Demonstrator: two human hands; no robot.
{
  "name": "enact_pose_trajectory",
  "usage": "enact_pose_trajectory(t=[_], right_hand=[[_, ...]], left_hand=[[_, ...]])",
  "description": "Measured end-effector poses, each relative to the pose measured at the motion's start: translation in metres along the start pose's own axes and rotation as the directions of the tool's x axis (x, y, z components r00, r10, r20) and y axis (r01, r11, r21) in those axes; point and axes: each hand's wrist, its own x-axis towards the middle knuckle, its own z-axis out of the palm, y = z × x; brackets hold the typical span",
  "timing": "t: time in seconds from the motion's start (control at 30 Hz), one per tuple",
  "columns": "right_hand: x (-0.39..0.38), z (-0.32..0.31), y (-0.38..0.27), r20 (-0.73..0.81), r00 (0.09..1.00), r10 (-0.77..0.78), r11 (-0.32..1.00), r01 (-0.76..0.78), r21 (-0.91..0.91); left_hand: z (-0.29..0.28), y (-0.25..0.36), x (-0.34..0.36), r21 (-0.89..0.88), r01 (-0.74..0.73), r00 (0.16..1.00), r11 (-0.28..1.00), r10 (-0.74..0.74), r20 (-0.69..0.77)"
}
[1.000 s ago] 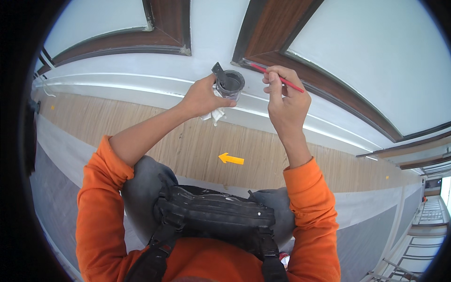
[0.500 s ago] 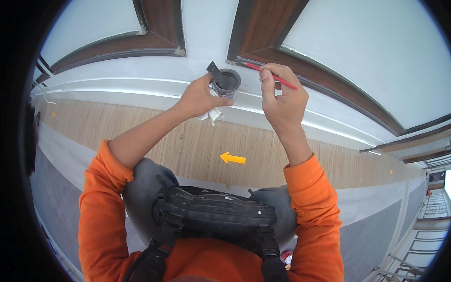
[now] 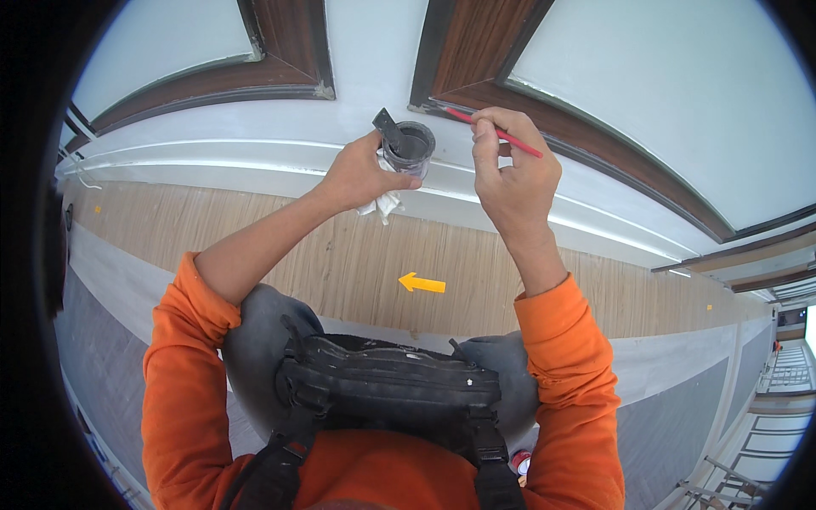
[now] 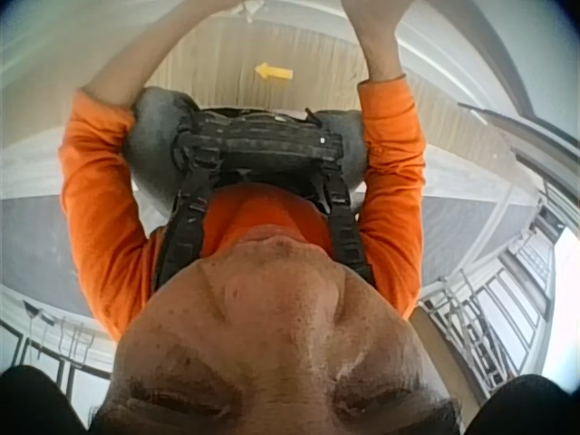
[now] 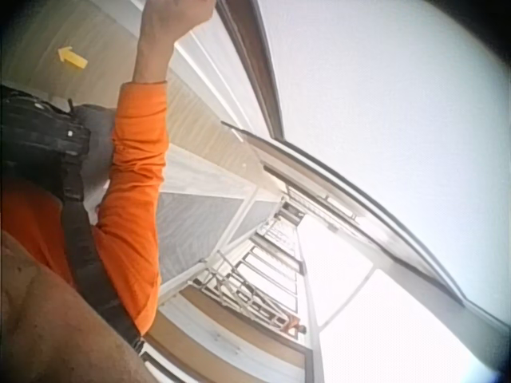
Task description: The person paints the edges of a dark brown wooden wall panel with a small brush, repeatedly dipping the brush into a paint can held in the other hand. The person works along the upper trim and corners of the panel in a hallway.
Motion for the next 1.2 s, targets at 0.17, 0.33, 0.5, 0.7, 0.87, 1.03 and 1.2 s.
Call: enact_pose_trajectory(t=[0.17, 0.33, 0.5, 0.7, 0.87, 1.03, 1.2], right_hand=[[-0.0002, 0.0005, -0.0003, 0.012, 1.0, 0.004, 1.0, -0.004, -0.008], [0.0003, 0.0012, 0.0005, -0.013, 1.0, 0.011, 0.999, -0.011, 0.042], [0.001, 0.0024, -0.0006, -0.013, 1.0, 0.008, 0.999, -0.007, 0.031], [0.0007, 0.0, -0.0006, -0.029, 0.999, 0.023, 0.999, -0.022, 0.031], [0.0021, 0.0006, -0.0011, -0.026, 1.0, 0.015, 1.0, -0.016, -0.016], [0.0022, -0.0002, -0.0018, -0.008, 1.0, 0.0, 1.0, 0.0, -0.02], [0.0023, -0.0008, -0.0021, -0.032, 0.999, 0.006, 1.0, -0.006, -0.005]], left_hand=[[-0.0004, 0.0023, -0.0012, 0.007, 0.005, 1.0, 1.0, -0.005, 0.004], [-0.0026, 0.0056, -0.0024, 0.006, 0.012, 0.999, 1.0, -0.012, 0.029], [-0.0004, 0.0036, -0.0015, 0.015, 0.014, 1.0, 1.0, -0.015, 0.023], [-0.0041, 0.0095, -0.0035, 0.014, 0.014, 0.999, 1.0, -0.015, 0.036], [-0.0024, 0.0057, -0.0027, 0.033, 0.037, 0.999, 0.999, -0.038, 0.031], [-0.0037, 0.0084, -0.0045, 0.008, 0.008, 0.999, 1.0, -0.009, 0.038], [-0.0043, 0.0094, -0.0048, 0.005, 0.001, 0.999, 1.0, -0.001, 0.048]])
